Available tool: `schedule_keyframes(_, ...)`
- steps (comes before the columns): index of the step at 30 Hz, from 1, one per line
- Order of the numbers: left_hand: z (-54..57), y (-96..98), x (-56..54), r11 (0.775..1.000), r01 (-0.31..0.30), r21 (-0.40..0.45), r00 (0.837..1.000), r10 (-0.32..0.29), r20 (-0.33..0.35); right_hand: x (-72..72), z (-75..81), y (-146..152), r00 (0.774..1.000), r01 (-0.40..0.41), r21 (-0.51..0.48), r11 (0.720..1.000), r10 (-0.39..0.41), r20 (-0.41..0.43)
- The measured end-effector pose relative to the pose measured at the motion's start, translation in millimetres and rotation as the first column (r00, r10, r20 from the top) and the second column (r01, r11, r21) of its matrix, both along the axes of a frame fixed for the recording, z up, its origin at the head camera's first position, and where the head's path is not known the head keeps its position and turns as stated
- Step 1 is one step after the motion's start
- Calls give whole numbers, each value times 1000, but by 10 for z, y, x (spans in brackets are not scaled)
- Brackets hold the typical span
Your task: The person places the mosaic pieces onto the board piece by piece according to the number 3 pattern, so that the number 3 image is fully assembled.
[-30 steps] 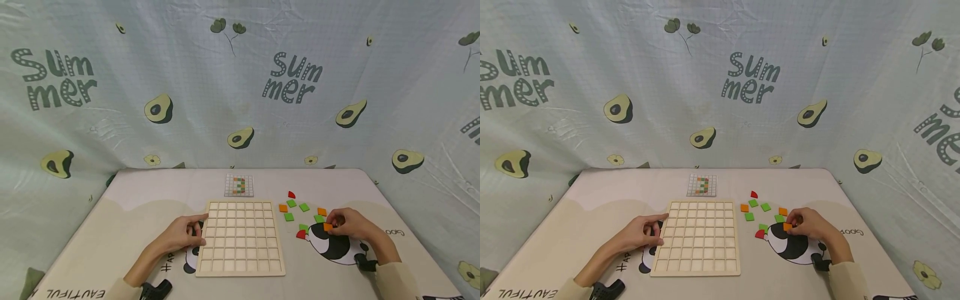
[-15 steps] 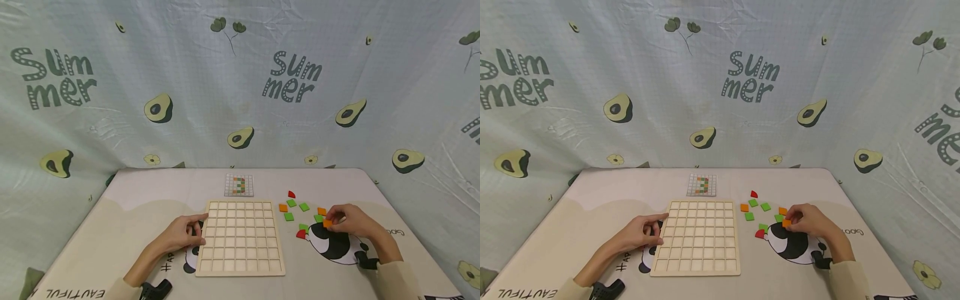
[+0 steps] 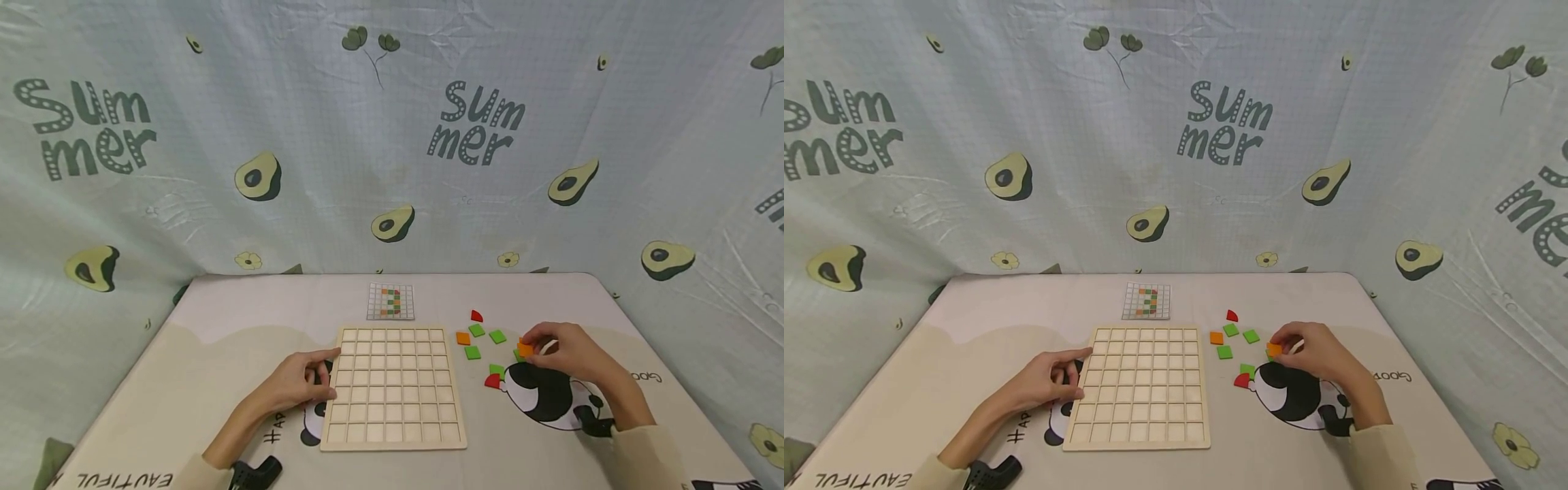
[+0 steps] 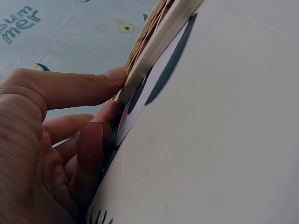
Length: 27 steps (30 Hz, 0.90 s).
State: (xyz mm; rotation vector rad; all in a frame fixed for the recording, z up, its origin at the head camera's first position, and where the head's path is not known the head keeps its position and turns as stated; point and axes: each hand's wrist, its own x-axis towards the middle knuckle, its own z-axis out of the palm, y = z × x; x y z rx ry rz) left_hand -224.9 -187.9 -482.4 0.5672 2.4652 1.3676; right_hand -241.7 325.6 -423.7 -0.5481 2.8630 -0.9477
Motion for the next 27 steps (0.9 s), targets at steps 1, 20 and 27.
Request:
schedule_keyframes(1, -2, 1, 0, 1000, 1, -1, 1000, -1, -2, -4, 3, -14, 1000, -8, -4, 1000, 8, -6)
schedule_keyframes(20, 18, 9, 23, 1000, -1, 9, 1000, 1, 3, 24, 30, -472, 985, -54, 16, 998, 56, -162)
schedule_keyframes(27, 4, -4, 13, 1000, 5, -12, 1000, -5, -15, -32, 39, -675, 979, -97, -12, 995, 93, -182)
